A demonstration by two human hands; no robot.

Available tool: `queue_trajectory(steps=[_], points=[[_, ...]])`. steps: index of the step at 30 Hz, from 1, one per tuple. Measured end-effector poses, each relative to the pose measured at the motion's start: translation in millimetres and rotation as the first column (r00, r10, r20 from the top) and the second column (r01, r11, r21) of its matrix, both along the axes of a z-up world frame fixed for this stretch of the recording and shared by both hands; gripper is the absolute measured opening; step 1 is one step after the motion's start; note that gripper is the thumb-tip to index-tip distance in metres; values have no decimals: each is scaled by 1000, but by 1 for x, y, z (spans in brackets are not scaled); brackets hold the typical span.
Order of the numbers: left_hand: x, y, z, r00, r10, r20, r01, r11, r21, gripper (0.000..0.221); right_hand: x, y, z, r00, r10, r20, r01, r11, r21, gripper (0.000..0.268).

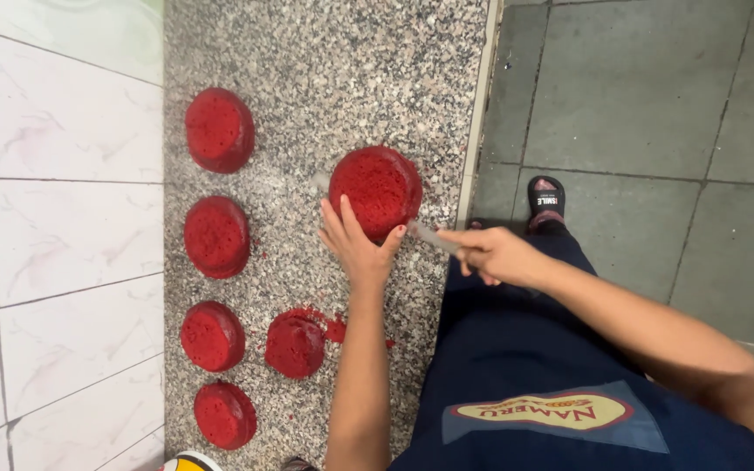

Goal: Trim and level red sponge cake layers using a serrated knife.

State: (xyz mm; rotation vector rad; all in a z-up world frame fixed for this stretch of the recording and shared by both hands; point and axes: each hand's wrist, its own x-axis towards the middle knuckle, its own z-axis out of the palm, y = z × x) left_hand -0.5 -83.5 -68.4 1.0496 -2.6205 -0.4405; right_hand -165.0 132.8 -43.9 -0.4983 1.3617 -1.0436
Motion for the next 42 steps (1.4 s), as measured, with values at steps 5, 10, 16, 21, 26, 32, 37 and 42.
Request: queue_trajectory(steps=[5, 10, 16, 21, 26, 32, 37, 42], points=[[-1, -1, 9, 989, 141, 43, -142, 990, 16, 101, 12, -10, 22, 944, 288, -160, -292, 956, 0, 57], [-43, -16, 91, 910, 376, 176, -414, 850, 325, 94, 20, 15, 7, 869, 275, -411, -386, 897, -215, 58], [-59, -59, 103, 895, 321, 309, -416, 852, 319, 86, 7, 20, 40, 711, 277, -646, -436, 895, -95, 48], [-60, -92, 82, 941, 319, -113, 20, 281, 959, 51, 1, 31, 44, 781, 269, -563, -376, 923, -80, 57], [-97, -114, 55, 914, 370, -166, 192, -33, 981, 50, -4, 38, 44, 797, 245, -552, -352, 931, -95, 57], [-173, -165, 28, 761, 599, -249, 286, 34, 958, 50, -10, 41, 47, 849, 211, -484, -305, 945, -122, 61], [-160, -173, 48, 726, 550, -413, -215, 751, 624, 46, -20, 66, 51, 959, 169, -226, -163, 986, 44, 60], [-126, -108, 56, 979, -45, -199, 109, 939, 326, 40, -36, 83, 43, 949, -309, -59, 314, 938, 145, 52]])
